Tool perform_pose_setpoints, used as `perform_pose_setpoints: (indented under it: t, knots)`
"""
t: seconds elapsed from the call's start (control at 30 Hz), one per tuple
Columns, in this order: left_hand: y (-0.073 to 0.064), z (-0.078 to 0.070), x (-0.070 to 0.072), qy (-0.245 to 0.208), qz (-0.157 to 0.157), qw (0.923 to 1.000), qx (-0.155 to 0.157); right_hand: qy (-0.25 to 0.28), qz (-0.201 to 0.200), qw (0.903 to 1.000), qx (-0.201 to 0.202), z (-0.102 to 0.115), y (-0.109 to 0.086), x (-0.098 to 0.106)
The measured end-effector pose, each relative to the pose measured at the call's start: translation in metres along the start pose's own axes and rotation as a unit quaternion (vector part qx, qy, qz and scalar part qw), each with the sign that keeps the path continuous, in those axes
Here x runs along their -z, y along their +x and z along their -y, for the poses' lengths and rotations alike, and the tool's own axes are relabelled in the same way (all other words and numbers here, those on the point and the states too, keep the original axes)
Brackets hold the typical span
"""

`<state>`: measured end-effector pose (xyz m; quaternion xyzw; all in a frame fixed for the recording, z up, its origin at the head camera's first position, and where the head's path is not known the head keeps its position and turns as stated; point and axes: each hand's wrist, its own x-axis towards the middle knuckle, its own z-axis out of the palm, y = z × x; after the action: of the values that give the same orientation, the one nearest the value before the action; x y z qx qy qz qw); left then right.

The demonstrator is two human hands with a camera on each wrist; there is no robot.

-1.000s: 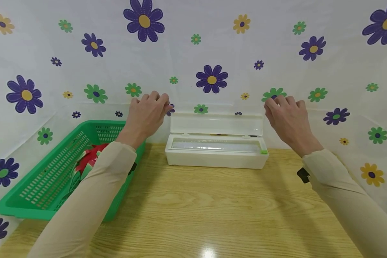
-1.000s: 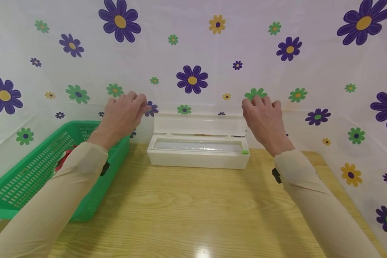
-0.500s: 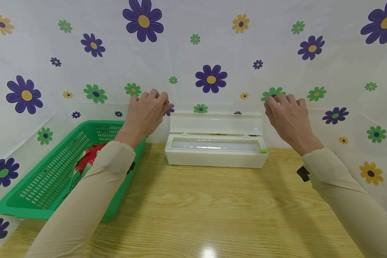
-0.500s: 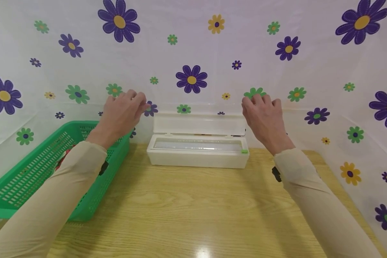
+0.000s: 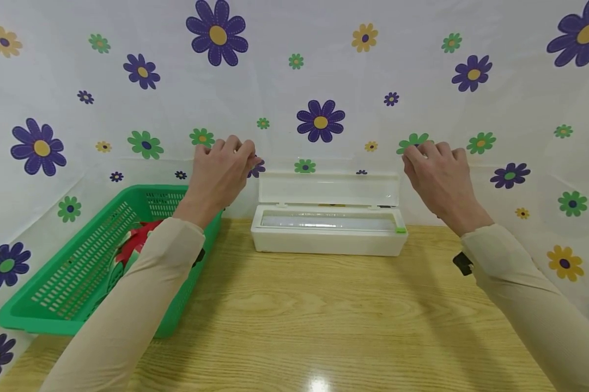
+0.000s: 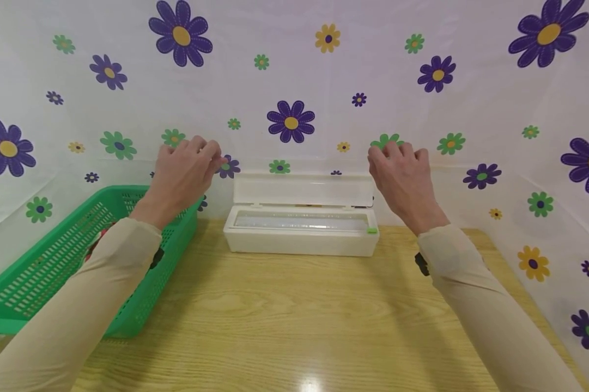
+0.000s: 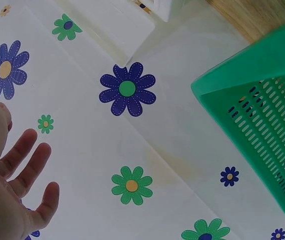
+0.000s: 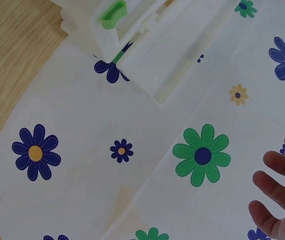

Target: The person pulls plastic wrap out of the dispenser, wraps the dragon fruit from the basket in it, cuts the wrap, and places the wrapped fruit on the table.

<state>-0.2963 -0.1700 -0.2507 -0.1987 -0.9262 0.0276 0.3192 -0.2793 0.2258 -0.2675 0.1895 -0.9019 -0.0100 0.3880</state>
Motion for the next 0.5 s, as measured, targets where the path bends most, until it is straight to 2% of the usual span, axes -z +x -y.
perform_pose_setpoints:
  t: [0.27,0.5]
  knots:
    - [-0.0009,0.0006,-0.0004,-0.006,-0.017,0.9998,0.006,0.009,-0.012,0.9999,0.007,-0.0015,0.0009,0.0010]
    - [-0.0021,0.0002,-0.0025,-0.008,-0.051,0.9987,0.002,0.011,-0.023,0.9997,0.007,-0.0012,-0.0004,0.0032]
